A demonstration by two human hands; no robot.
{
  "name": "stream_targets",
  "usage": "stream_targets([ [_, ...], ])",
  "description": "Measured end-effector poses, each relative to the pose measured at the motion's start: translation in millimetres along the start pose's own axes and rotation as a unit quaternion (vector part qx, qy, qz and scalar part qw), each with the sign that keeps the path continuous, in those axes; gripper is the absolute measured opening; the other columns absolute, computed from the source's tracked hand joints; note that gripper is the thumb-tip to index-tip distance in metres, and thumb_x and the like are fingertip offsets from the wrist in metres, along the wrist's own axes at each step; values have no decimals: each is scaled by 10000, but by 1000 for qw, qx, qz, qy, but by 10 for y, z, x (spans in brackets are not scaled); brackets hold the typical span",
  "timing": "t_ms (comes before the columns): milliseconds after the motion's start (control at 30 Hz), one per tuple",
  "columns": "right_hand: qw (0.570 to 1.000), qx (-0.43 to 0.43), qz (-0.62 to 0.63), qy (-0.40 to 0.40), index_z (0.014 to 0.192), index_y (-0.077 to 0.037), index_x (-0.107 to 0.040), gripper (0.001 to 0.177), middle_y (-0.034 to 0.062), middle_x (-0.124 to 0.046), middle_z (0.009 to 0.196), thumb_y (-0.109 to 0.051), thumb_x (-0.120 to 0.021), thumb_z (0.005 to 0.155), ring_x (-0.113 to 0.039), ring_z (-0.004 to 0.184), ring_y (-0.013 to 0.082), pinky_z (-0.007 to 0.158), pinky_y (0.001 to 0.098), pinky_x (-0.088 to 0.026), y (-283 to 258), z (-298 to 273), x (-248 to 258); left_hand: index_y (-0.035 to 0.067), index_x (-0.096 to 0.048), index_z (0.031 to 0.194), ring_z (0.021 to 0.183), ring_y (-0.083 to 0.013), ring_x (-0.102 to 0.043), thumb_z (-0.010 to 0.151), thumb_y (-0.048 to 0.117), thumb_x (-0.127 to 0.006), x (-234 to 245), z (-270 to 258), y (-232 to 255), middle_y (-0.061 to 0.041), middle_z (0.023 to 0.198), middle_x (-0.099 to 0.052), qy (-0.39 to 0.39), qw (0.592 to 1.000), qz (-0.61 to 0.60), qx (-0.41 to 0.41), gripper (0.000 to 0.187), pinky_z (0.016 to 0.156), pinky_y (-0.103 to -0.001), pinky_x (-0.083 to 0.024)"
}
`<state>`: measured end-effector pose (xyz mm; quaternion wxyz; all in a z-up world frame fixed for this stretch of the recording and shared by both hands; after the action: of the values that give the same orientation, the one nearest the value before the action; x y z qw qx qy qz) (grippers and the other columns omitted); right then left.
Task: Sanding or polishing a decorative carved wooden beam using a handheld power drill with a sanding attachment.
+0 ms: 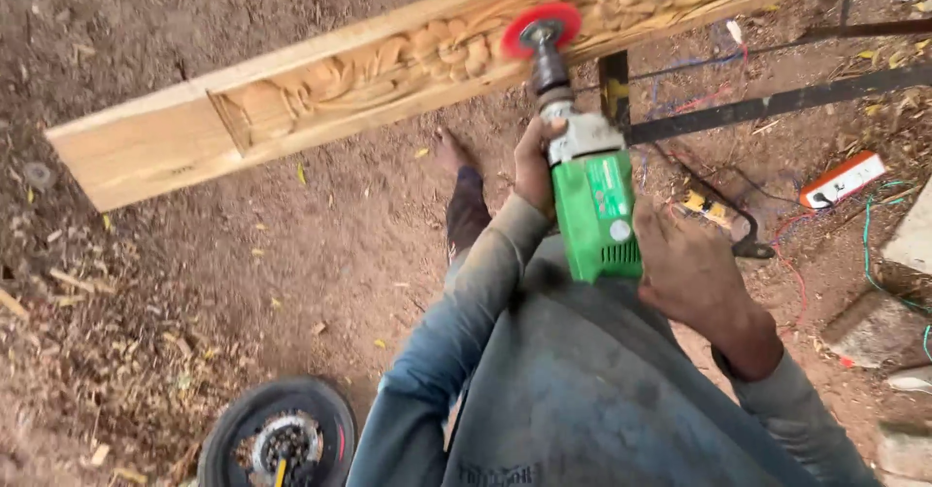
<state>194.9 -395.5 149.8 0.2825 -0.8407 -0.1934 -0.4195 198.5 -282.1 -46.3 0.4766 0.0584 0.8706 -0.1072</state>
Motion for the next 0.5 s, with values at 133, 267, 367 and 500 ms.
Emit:
stream_targets([
  [133, 999, -40, -14, -31, 1192, 18, -497, 631, 195, -653, 876, -110, -741, 623, -666, 860, 399, 758, 507, -537, 170, -163, -122, 1, -610, 1215, 962, -286, -707, 890, 239, -609, -8, -27, 8, -153, 1050, -716, 89, 984, 126, -86, 403, 941, -436, -573],
  [267, 1000, -10, 5, 7, 1315, 132, -443, 856, 245, -649, 879, -117, -742, 553, -662, 830, 424, 676, 507, -531, 133, -120, 11, -21, -633, 1203, 960, -305, -717, 913, 310, -599, -98, 7, -163, -170, 1055, -729, 38, 999, 15, 32, 441, 931, -429, -575],
  [367, 999, -29, -13, -7, 1279, 77, -473, 699, 215, -657, 921, -89, -719, 646, -660, 837, 402, 710, 497, -532, 162, -148, 91, -36, -646, 1179, 905, -338, -721, 962, 375, -603, -275, 70, -298, -197, 1029, -731, -90, 992, -39, 83, 466, 871, -457, -584],
  [500, 999, -47, -17, 13, 1284, 81, -470, 688, 224, -659, 864, -103, -711, 666, -667, 805, 421, 684, 514, -528, 306, -177, 73, -22, -634, 1209, 941, -328, -730, 911, 356, -589, -298, 175, -370, -185, 1073, -730, -33, 997, -4, 71, 484, 917, -458, -588],
])
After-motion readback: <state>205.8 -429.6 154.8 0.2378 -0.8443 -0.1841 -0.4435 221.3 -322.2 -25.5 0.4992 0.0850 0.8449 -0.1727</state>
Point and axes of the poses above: each hand's wrist, its own z-axis towards the middle knuckle, its own x-axis out of the back of the hand, y = z × x, the point moved 5 cm from there along z, towards the middle knuckle
